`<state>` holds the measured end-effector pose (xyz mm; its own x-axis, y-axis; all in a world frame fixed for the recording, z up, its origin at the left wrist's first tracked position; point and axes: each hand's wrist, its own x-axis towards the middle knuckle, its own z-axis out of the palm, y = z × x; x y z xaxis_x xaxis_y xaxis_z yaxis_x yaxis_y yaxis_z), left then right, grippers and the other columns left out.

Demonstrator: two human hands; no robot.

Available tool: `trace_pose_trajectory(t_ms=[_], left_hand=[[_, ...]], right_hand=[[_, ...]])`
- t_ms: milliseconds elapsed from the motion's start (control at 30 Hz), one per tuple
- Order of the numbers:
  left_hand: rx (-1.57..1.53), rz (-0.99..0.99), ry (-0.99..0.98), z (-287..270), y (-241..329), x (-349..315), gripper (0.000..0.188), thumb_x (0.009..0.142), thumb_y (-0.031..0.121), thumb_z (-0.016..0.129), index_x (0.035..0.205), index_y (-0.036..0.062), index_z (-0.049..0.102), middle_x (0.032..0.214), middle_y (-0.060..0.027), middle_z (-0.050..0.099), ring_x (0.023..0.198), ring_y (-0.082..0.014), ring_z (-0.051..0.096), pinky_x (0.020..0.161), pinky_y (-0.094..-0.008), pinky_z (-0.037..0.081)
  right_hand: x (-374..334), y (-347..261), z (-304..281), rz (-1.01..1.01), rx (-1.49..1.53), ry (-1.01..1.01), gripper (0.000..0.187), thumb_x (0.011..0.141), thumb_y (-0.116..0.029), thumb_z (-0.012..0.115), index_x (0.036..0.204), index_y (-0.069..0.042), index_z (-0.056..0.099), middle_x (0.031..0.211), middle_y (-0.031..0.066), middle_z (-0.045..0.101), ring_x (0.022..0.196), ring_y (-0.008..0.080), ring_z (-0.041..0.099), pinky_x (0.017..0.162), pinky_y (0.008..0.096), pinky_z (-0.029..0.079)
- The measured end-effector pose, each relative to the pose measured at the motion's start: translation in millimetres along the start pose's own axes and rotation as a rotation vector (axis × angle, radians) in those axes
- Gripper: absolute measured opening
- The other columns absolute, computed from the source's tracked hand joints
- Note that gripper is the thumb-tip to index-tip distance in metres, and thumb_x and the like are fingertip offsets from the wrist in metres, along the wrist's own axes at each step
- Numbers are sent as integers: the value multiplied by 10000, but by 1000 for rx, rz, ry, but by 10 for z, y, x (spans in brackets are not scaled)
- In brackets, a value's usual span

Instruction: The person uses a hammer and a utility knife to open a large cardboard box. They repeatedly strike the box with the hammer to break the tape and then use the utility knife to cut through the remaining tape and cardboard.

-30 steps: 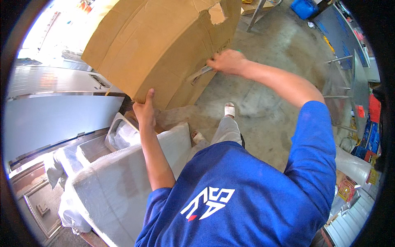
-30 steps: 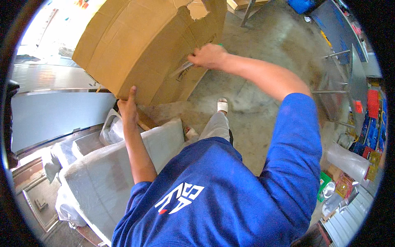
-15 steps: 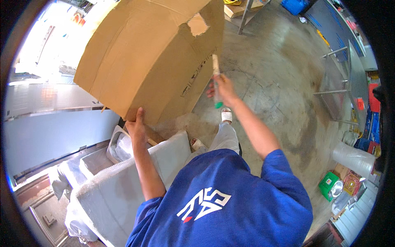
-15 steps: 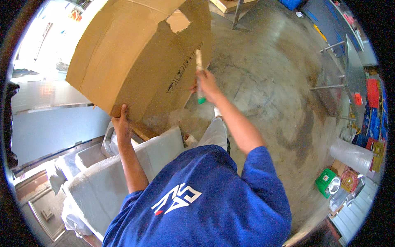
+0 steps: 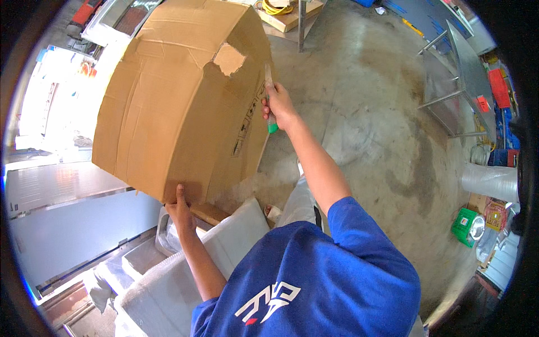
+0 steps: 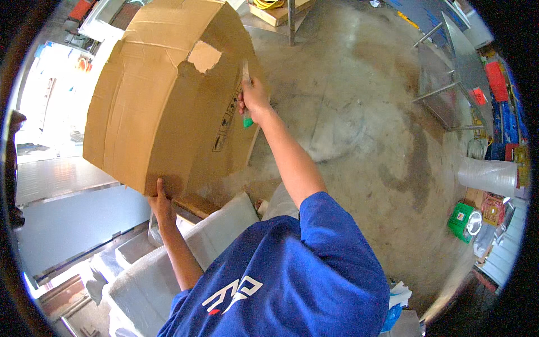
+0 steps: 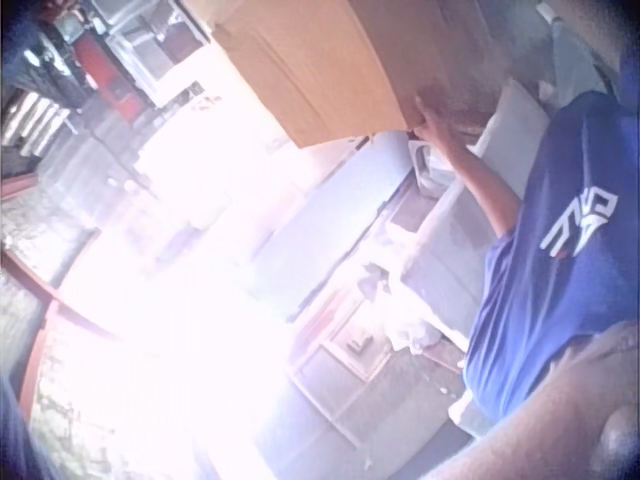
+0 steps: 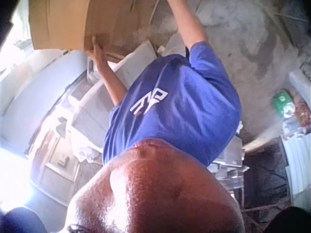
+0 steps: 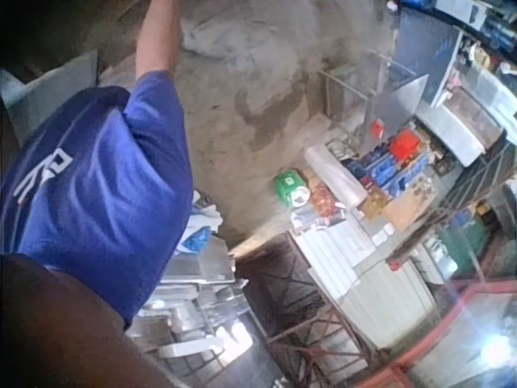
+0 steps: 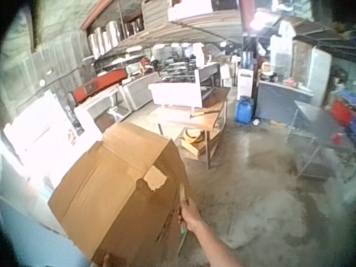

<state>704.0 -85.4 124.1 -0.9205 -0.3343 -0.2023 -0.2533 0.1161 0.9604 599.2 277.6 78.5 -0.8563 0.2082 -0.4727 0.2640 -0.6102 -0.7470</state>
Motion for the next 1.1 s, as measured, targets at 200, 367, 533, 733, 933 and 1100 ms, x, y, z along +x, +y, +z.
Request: trace_pose_trajectory(t_ms=[200, 367, 533, 733, 933, 1100], left_hand=[[-46, 47, -63, -59, -56, 13, 633, 884, 314, 777, 1327, -9, 461, 1257, -112, 588, 1119, -221, 585, 895, -357, 509], [-11, -5, 19, 42, 77, -98, 647, 887, 312, 774, 1340, -22, 456, 1283, -134, 581, 1140, -242, 582, 933, -376, 495], [-34, 28, -4, -59, -64, -18, 624, 896, 282, 766, 1342, -28, 459, 1293, -150, 581, 1142, -243, 585, 944, -373, 494], [-23, 49, 13, -36, -83, -15, 598, 898, 275, 765, 1324, -37, 484, 1252, -145, 609, 1119, -237, 597, 966, -373, 481], [27, 65, 4, -41, -110, -12, 583, 896, 303, 764, 1314, -16, 513, 1248, -115, 614, 1101, -227, 590, 932, -362, 478], [59, 68, -12, -17, -19, -67, 601, 880, 341, 779, 1281, -37, 537, 1176, -114, 646, 1044, -202, 611, 863, -331, 495]], right_hand=[[265, -125, 158, 19, -36, -18, 241, 1064, -299, 442, 1210, -107, 428, 737, 38, 467, 508, 118, 442, 431, 312, 404], [355, -125, 265, 3, -12, 35, 241, 1060, -303, 446, 1200, -107, 424, 718, 38, 447, 499, 129, 429, 426, 327, 397], [451, -135, 317, -24, 0, 66, 244, 1056, -314, 451, 1186, -109, 423, 733, 42, 449, 502, 136, 426, 428, 343, 395], [526, -140, 426, -43, 4, 145, 229, 1056, -306, 450, 1172, -110, 428, 732, 47, 454, 502, 147, 432, 428, 352, 396], [551, -52, 485, -104, -66, 165, 248, 1053, -298, 453, 1181, -86, 449, 729, 57, 472, 499, 165, 457, 424, 367, 418], [418, -32, 643, -161, -122, 193, 252, 1055, -244, 422, 1207, -46, 453, 687, 58, 462, 482, 177, 462, 414, 367, 427]])
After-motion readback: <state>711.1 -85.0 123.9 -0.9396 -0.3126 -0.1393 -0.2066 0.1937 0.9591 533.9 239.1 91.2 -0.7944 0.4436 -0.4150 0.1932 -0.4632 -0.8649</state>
